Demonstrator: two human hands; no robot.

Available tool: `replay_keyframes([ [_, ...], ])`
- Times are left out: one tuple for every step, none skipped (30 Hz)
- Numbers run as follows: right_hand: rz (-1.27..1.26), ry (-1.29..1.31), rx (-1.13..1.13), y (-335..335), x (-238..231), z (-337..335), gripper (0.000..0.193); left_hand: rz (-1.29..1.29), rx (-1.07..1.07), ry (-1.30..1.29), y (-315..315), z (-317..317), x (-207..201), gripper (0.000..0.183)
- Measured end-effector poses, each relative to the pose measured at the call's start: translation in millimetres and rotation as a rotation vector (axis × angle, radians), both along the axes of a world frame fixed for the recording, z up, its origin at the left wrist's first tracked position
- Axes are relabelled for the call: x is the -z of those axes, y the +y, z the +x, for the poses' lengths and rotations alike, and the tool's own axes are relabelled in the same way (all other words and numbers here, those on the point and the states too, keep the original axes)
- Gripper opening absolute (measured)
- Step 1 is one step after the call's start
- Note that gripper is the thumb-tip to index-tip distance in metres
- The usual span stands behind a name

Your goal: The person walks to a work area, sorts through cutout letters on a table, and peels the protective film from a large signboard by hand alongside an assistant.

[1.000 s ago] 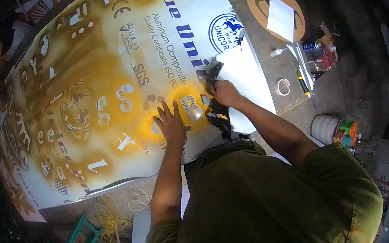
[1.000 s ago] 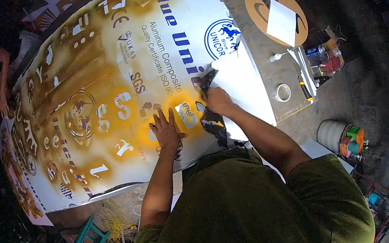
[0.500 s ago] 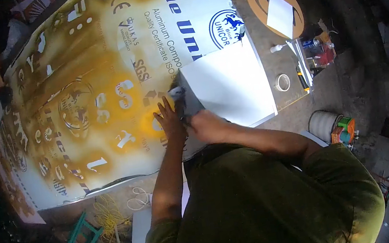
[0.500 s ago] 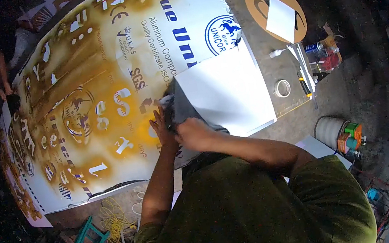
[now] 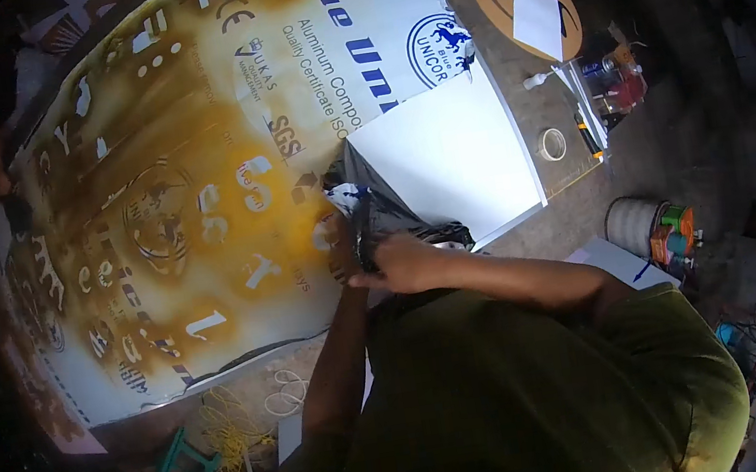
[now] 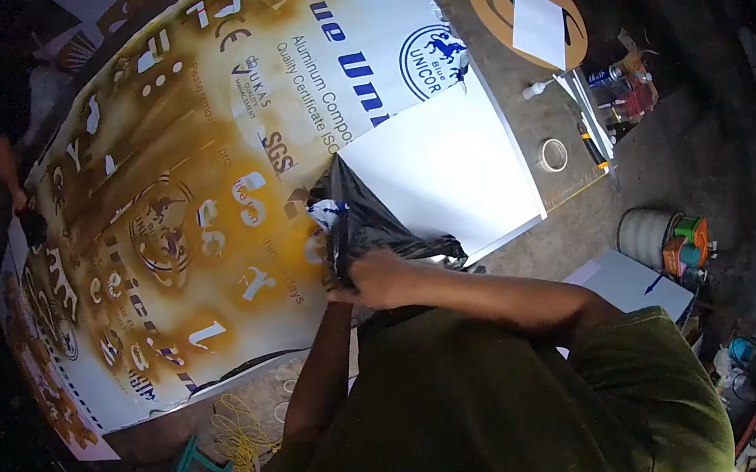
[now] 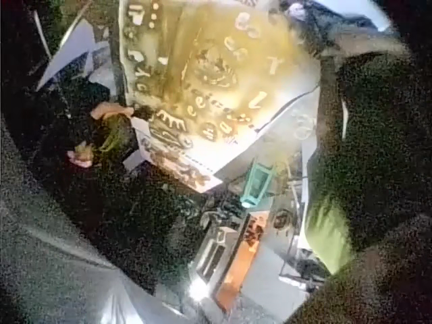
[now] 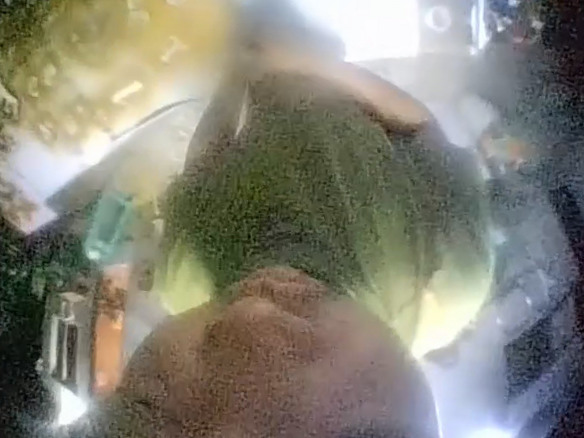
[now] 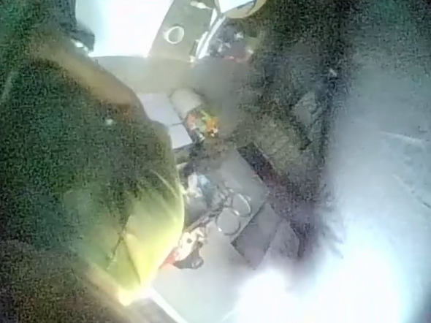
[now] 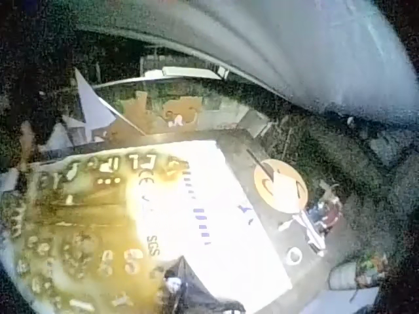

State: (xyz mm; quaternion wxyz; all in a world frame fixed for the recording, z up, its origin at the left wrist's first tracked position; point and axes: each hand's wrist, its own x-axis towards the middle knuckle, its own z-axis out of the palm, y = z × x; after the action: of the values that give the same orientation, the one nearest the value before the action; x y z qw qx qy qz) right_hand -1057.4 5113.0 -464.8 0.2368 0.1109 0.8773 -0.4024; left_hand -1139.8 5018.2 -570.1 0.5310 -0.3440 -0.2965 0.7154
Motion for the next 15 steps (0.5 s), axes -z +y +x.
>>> replay_keyframes([
  [-0.006, 0.004, 0.004, 2, -1, 7, 0.06, -0.047, 0.077, 0.156, -3, 0, -6, 0.067],
  [0.031, 0.05, 0.001, 5, 1, 15, 0.061, -0.092, 0.153, 0.309, -5, 1, -9, 0.065],
  [0.068, 0.097, -0.003, 9, 2, 21, 0.062, -0.136, 0.23, 0.462, -7, 3, -12, 0.064],
  [-0.009, -0.042, 0.001, 14, -7, 23, 0.061, -0.176, 0.31, 0.617, -6, 6, -14, 0.063],
  [-0.012, -0.037, 0.004, 15, 1, 33, 0.061, -0.218, 0.387, 0.773, -5, 7, -18, 0.061],
  [-0.146, 0.076, 0.058, 15, 19, 47, 0.054, -0.26, 0.464, 0.93, -3, 10, -21, 0.06],
  [-0.283, 0.189, 0.103, 14, 31, 59, 0.047, -0.267, 0.46, 0.934, -3, 14, -12, 0.06],
  [-0.286, 0.195, 0.095, 16, 34, 67, 0.047, -0.348, 0.557, 1.033, 1, 19, 3, 0.056],
  [-0.401, 0.051, 0.166, 18, 36, 75, 0.044, -0.432, 0.655, 1.129, 4, 24, 16, 0.052],
  [-0.511, -0.094, 0.238, 25, 36, 84, 0.041, -0.62, 0.63, 1.374, 17, 31, -7, 0.05],
  [-0.514, -0.088, 0.23, 32, 36, 93, 0.041, -0.63, 0.624, 1.379, 23, 35, -3, 0.05],
  [-0.602, -0.052, 0.424, 38, 35, 101, 0.037, -0.699, 0.727, 1.487, 26, 39, 6, 0.048],
  [-0.69, -0.017, 0.621, 47, 34, 111, 0.034, -0.768, 0.834, 1.592, 29, 42, 10, 0.046],
  [-0.699, -0.012, 0.613, 56, 46, 125, 0.034, -0.812, 0.88, 1.667, 32, 43, -3, 0.049],
  [-0.529, 0.028, 0.758, 66, 67, 140, 0.034, -0.828, 0.881, 1.669, 32, 44, 2, 0.049],
])
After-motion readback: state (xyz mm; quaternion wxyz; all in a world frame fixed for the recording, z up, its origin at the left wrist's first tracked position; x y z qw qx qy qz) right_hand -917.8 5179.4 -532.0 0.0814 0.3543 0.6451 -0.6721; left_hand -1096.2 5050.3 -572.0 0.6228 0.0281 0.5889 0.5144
